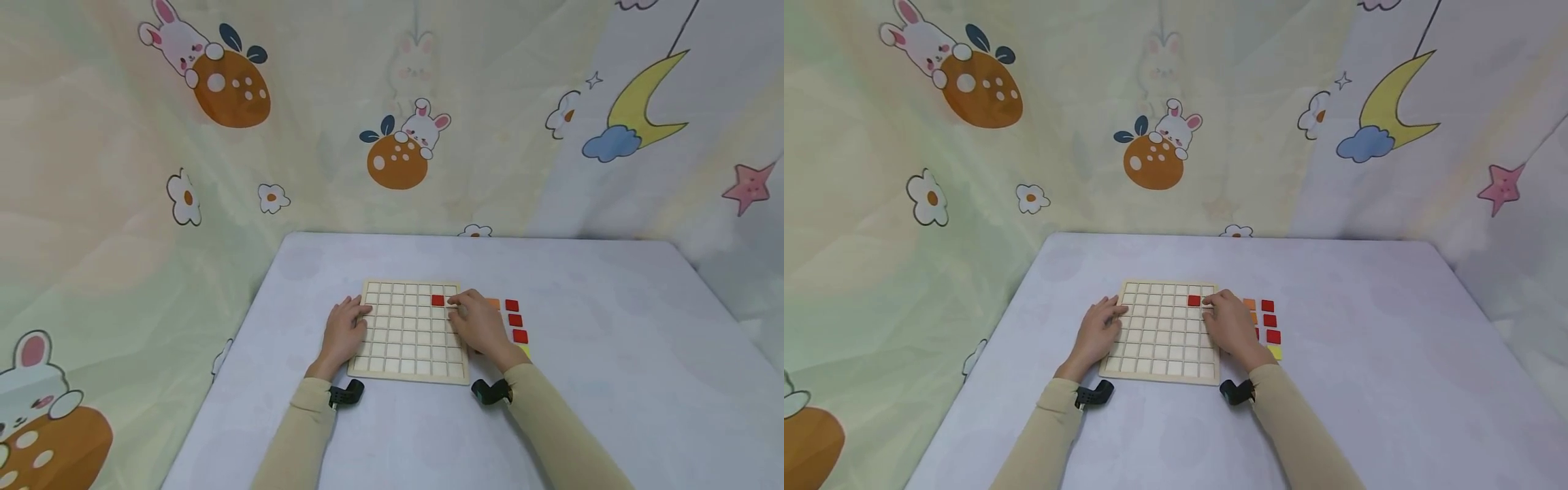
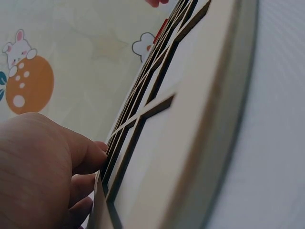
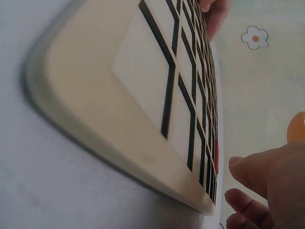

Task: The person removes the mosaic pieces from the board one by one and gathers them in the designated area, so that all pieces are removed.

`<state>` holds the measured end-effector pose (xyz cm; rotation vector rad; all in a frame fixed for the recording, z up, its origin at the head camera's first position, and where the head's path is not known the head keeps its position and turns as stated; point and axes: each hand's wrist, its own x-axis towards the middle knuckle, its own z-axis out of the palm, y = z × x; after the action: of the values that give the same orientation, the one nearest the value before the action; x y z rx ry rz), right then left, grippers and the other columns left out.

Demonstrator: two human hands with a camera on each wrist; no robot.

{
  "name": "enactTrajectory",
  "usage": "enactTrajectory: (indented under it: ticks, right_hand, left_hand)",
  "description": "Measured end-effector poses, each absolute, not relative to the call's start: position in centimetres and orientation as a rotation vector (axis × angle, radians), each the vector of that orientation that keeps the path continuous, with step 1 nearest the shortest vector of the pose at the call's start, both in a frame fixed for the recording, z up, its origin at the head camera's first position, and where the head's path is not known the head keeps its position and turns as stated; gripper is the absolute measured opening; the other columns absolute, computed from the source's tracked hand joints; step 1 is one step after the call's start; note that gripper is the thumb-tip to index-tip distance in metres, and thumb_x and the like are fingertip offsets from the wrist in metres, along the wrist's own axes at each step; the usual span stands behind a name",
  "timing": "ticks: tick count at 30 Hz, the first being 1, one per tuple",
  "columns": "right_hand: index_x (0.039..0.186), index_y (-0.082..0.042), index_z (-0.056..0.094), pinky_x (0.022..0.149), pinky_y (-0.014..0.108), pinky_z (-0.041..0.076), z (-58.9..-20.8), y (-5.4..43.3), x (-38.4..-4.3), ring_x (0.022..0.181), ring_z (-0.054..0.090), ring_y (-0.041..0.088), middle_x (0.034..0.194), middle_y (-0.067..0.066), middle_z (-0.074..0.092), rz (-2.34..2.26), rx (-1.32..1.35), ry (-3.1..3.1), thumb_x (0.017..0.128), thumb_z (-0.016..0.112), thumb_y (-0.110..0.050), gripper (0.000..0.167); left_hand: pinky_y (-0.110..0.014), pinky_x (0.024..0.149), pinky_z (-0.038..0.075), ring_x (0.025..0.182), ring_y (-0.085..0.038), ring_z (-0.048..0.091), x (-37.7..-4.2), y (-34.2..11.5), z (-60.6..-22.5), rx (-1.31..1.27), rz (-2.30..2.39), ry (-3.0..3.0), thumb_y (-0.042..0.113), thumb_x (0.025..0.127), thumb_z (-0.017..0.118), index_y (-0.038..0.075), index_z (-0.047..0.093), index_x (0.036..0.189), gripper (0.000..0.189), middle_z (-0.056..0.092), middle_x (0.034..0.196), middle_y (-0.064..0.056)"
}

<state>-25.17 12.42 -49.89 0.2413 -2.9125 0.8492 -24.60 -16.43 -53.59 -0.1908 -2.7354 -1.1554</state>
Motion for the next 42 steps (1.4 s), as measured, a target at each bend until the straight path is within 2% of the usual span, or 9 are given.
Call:
enactTrajectory:
  ticks: [3, 10, 18, 22, 28, 35, 42]
  right_hand:
    - [0.119, -0.009, 0.068, 0.088, 0.044, 0.056, -50.0, 11.9, -25.8, 0.103, 0.059, 0.028, 0.12, 0.011, 0.059, 0.818, 0.257, -2.924, 0.091, 0.067, -0.02, 0.03]
    - [0.121, -0.01, 0.067, 0.092, 0.044, 0.055, -50.3, 11.3, -26.8, 0.106, 0.057, 0.028, 0.124, 0.011, 0.057, 0.854, 0.219, -2.964, 0.091, 0.067, -0.021, 0.032]
    - [0.123, -0.009, 0.066, 0.096, 0.046, 0.053, -50.3, 11.1, -27.5, 0.108, 0.056, 0.028, 0.127, 0.011, 0.056, 0.897, 0.214, -2.99, 0.092, 0.066, -0.021, 0.034]
    - [0.124, -0.008, 0.065, 0.097, 0.044, 0.053, -50.3, 10.9, -27.9, 0.106, 0.056, 0.027, 0.124, 0.011, 0.057, 0.861, 0.233, -2.995, 0.092, 0.066, -0.02, 0.035]
    - [0.122, -0.009, 0.067, 0.091, 0.041, 0.055, -50.2, 10.5, -28.3, 0.095, 0.055, 0.027, 0.117, 0.012, 0.057, 0.819, 0.253, -3.023, 0.091, 0.067, -0.021, 0.033]
    - [0.119, -0.009, 0.066, 0.089, 0.04, 0.055, -49.8, 10.2, -28.5, 0.092, 0.055, 0.026, 0.114, 0.012, 0.057, 0.801, 0.261, -3.038, 0.091, 0.069, -0.024, 0.032]
    - [0.118, -0.006, 0.065, 0.097, 0.041, 0.053, -49.6, 10.2, -28.6, 0.101, 0.056, 0.026, 0.119, 0.011, 0.058, 0.848, 0.268, -3.021, 0.091, 0.069, -0.021, 0.032]
  left_hand:
    - [-0.046, 0.123, 0.012, 0.144, -0.031, 0.03, -24.5, -16.4, -53.8, -0.205, -1.16, -2.727, 0.008, 0.093, 0.053, 0.007, 0.068, 0.122, 0.032, 0.048, 0.147, -0.013]
    - [-0.038, 0.124, 0.009, 0.146, -0.025, 0.027, -24.6, -16.4, -53.7, -0.157, -1.171, -2.755, 0.01, 0.095, 0.052, 0.009, 0.067, 0.123, 0.032, 0.045, 0.149, -0.008]
    - [-0.038, 0.124, 0.008, 0.146, -0.025, 0.027, -24.5, -16.3, -53.4, -0.152, -1.184, -2.762, 0.01, 0.095, 0.052, 0.008, 0.067, 0.124, 0.033, 0.045, 0.15, -0.008]
    - [-0.038, 0.124, 0.008, 0.146, -0.025, 0.026, -24.5, -16.3, -53.4, -0.154, -1.171, -2.771, 0.01, 0.095, 0.051, 0.008, 0.067, 0.124, 0.033, 0.044, 0.15, -0.009]
    - [-0.038, 0.124, 0.008, 0.146, -0.025, 0.026, -24.4, -16.3, -53.3, -0.152, -1.182, -2.769, 0.01, 0.096, 0.051, 0.008, 0.067, 0.124, 0.033, 0.044, 0.15, -0.008]
    - [-0.038, 0.124, 0.008, 0.146, -0.026, 0.026, -24.5, -16.3, -53.2, -0.151, -1.173, -2.767, 0.01, 0.095, 0.051, 0.008, 0.067, 0.124, 0.033, 0.045, 0.15, -0.009]
    - [-0.039, 0.124, 0.008, 0.146, -0.026, 0.026, -24.4, -16.3, -53.2, -0.162, -1.173, -2.77, 0.009, 0.095, 0.051, 0.008, 0.067, 0.124, 0.033, 0.045, 0.15, -0.009]
